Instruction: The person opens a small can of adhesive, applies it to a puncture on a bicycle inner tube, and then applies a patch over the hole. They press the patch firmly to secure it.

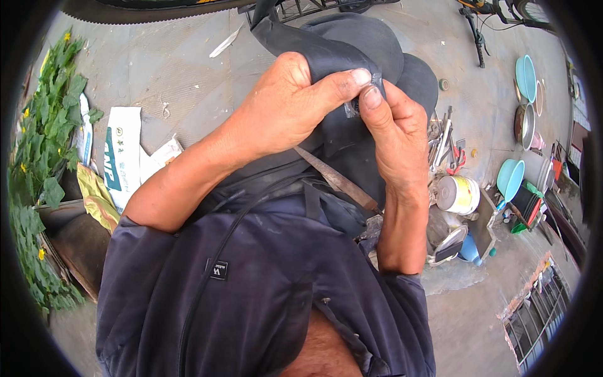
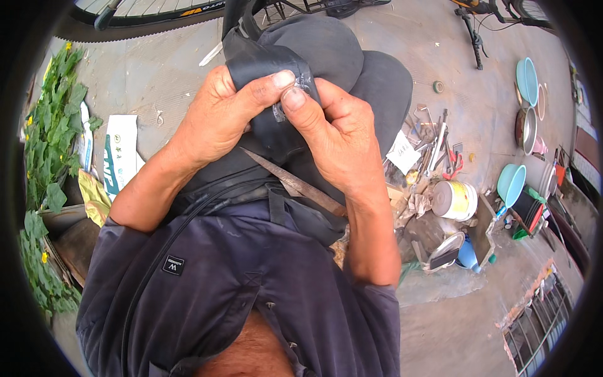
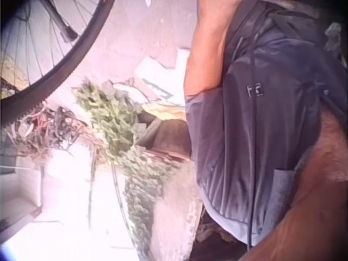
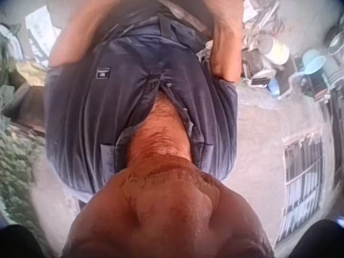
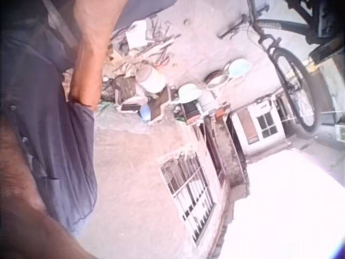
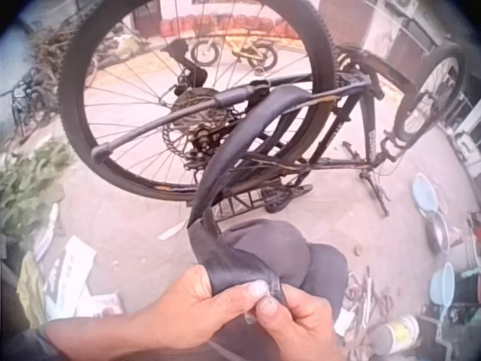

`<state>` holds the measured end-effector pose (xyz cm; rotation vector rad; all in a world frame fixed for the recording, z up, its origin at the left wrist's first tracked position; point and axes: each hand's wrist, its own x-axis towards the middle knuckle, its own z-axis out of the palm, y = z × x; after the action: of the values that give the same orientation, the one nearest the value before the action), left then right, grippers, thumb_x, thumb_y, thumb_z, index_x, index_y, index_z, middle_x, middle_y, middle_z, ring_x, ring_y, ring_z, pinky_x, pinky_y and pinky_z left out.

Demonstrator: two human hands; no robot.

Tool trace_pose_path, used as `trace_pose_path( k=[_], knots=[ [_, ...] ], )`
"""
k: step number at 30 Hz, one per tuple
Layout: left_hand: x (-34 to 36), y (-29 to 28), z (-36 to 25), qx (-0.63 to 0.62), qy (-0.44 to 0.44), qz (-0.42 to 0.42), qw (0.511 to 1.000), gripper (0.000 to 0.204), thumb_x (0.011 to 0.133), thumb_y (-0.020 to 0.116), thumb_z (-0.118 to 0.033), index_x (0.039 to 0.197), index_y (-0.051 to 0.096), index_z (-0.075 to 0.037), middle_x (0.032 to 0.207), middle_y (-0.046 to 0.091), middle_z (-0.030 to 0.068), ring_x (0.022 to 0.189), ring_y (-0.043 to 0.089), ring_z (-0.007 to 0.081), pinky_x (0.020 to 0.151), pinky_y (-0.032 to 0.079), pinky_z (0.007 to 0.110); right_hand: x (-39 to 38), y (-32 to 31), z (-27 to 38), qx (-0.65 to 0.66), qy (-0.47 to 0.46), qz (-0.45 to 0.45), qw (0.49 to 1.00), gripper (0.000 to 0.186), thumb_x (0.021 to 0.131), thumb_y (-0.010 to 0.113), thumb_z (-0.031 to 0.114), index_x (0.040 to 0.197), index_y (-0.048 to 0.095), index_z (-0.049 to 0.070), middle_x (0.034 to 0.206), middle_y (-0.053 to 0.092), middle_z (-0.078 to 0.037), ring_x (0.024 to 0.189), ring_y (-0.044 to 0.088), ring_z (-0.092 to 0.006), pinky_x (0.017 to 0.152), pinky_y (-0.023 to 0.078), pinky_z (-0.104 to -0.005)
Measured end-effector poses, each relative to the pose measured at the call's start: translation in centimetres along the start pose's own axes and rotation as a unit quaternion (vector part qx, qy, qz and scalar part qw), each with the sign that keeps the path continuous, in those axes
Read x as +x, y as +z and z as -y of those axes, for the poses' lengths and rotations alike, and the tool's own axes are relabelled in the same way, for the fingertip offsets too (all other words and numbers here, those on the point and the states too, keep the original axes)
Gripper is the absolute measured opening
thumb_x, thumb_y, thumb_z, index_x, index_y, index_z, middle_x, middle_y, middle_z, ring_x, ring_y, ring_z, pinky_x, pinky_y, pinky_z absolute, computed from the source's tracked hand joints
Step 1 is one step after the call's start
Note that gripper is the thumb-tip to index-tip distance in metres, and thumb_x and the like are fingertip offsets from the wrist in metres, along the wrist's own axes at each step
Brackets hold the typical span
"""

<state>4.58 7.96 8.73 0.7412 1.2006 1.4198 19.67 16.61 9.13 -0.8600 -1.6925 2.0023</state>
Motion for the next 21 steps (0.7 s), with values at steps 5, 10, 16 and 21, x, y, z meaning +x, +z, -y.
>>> trace_pose_path(
  k=[5, 10, 16, 21],
  knots=[
    [0.6, -0.6, -0.2, 0.084, -0.136, -0.015, 0.987, 0.030, 0.095, 0.066, -0.028, 0.084, 0.068, 0.000, 0.073, 0.060, -0.0055, 0.070, 0.049, 0.0030, 0.060, 0.043, 0.024, 0.0, -0.8, -0.2, 0.033, -0.019, 0.024, 0.999, 0.029, 0.096, 0.067, 0.020, 0.114, 0.068, -0.003, 0.085, 0.063, 0.006, 0.075, 0.050, -0.0021, 0.066, 0.042, -0.0187],
    [1.0, 0.0, 0.0, 0.040, -0.051, -0.028, 0.998, 0.029, 0.094, 0.068, -0.029, 0.085, 0.072, -0.002, 0.070, 0.061, -0.0064, 0.062, 0.046, 0.0027, 0.052, 0.037, 0.023, 0.1, -0.5, -0.2, 0.115, 0.018, 0.017, 0.993, 0.027, 0.095, 0.067, 0.016, 0.114, 0.068, -0.004, 0.089, 0.067, 0.002, 0.077, 0.054, -0.0026, 0.069, 0.044, -0.0185],
    [0.7, 0.7, -0.7, -0.114, -0.103, -0.054, 0.987, 0.018, 0.093, 0.069, -0.018, 0.096, 0.073, -0.001, 0.086, 0.068, -0.0027, 0.081, 0.058, 0.0046, 0.074, 0.048, 0.025, 0.2, 0.8, -0.8, 0.249, 0.037, -0.054, 0.966, 0.021, 0.094, 0.065, 0.010, 0.108, 0.069, -0.006, 0.088, 0.068, -0.001, 0.075, 0.056, -0.0040, 0.066, 0.045, -0.0191],
    [0.6, 1.0, -0.5, -0.162, -0.086, -0.048, 0.982, 0.019, 0.092, 0.069, -0.015, 0.105, 0.069, -0.001, 0.093, 0.071, 0.0056, 0.084, 0.066, 0.0105, 0.074, 0.055, 0.026, 0.1, 0.8, -1.5, 0.332, 0.026, -0.036, 0.942, 0.022, 0.092, 0.066, 0.008, 0.106, 0.069, -0.008, 0.085, 0.066, -0.003, 0.073, 0.055, -0.0048, 0.064, 0.044, -0.0202]
  ],
)
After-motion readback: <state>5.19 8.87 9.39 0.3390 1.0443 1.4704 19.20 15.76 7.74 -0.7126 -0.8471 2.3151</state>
